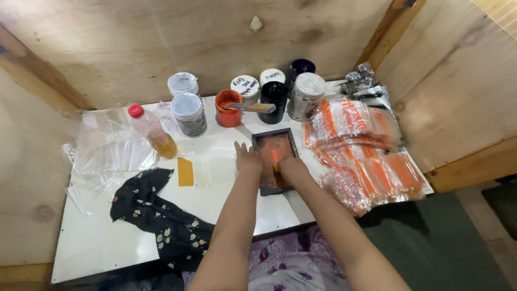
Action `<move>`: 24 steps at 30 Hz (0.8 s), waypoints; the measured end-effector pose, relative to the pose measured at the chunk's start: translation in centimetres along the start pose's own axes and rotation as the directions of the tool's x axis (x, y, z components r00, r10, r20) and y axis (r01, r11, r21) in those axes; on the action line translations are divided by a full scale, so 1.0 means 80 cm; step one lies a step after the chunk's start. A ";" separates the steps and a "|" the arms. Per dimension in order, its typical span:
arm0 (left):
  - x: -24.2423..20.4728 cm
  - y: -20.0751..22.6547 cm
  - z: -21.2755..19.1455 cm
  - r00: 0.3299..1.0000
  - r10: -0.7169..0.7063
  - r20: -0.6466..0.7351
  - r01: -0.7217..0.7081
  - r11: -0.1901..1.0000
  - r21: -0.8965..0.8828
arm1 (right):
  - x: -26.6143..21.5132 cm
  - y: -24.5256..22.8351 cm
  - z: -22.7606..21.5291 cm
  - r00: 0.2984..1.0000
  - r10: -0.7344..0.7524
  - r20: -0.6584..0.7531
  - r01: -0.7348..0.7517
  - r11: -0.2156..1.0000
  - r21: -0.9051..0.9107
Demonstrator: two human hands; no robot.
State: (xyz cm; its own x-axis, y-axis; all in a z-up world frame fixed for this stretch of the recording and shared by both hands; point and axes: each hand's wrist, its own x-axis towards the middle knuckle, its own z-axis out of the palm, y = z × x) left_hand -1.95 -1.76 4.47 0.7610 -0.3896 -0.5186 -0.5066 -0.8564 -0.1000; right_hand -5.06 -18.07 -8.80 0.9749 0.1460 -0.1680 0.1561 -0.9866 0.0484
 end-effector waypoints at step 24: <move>-0.007 -0.033 0.043 0.987 0.147 -0.060 -0.159 0.918 -0.362 | -0.049 0.015 -0.045 0.915 0.403 -0.013 -0.291 0.683 0.670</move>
State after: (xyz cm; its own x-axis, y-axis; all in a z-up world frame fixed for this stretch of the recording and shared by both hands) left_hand -2.46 1.86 2.09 0.7010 -0.5312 -0.4758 -0.4395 -0.8473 0.2982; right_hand -8.15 -19.59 -4.51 0.9573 -0.2626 -0.1211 -0.2830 -0.7653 -0.5781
